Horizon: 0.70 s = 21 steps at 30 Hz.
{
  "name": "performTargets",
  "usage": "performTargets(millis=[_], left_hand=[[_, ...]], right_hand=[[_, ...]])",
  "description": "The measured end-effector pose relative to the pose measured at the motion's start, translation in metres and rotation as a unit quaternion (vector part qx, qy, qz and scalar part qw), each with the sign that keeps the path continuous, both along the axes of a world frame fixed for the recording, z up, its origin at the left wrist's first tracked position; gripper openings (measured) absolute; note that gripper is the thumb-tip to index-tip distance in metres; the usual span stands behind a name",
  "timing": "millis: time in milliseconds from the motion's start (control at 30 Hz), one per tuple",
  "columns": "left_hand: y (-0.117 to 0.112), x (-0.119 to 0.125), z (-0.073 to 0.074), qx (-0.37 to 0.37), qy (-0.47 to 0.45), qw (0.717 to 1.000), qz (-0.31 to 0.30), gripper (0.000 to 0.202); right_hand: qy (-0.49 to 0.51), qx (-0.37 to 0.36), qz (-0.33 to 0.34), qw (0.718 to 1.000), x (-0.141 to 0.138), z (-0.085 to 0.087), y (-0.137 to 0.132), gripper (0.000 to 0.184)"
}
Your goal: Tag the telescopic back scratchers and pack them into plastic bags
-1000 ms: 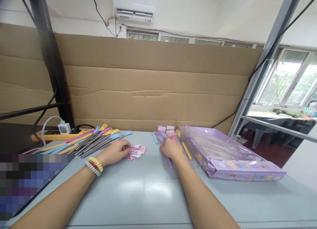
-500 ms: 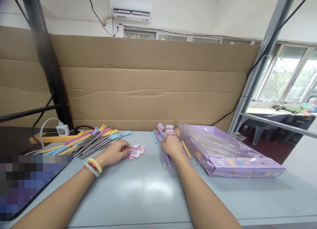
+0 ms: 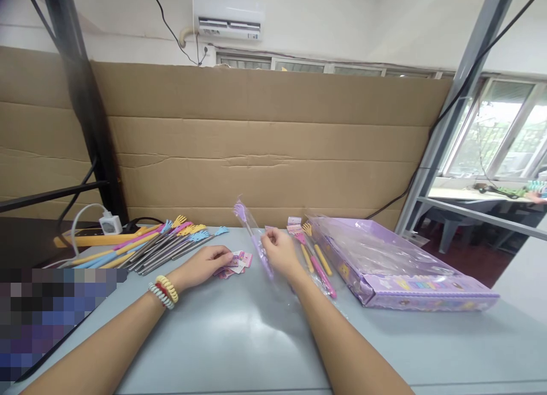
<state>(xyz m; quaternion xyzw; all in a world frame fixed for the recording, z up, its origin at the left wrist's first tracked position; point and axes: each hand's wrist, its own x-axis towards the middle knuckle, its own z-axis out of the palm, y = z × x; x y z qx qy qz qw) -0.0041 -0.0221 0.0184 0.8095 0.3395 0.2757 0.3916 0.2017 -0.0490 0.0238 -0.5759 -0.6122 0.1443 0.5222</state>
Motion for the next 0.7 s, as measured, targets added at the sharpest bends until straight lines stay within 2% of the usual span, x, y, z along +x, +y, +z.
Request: performTargets(millis=[100,200,300,400,467,700], left_hand=[[-0.005,0.004,0.003,-0.018,-0.029,0.999,-0.003,0.044],[-0.007,0.009,0.004,-0.090,-0.098,0.991,-0.033,0.044],[-0.006,0.012,0.003,-0.149,-0.145,0.977,-0.042,0.042],[-0.005,0.014,0.002,-0.161,-0.157,0.974,-0.038,0.042],[-0.005,0.015,0.002,-0.159,-0.159,0.974,-0.033,0.042],[-0.005,0.015,0.000,-0.150,-0.134,0.979,-0.003,0.041]], right_hand=[[0.054,-0.001,0.082,0.995,-0.014,-0.003,-0.003,0.022],[0.076,-0.016,0.152,0.985,-0.021,-0.005,-0.006,0.024],[0.099,-0.059,0.217,0.969,-0.025,-0.006,-0.009,0.029],[0.138,-0.118,0.285,0.941,-0.027,-0.005,-0.013,0.033],[0.154,-0.138,0.309,0.928,-0.028,-0.004,-0.015,0.035],[0.169,-0.186,0.313,0.916,-0.025,-0.003,-0.014,0.035]])
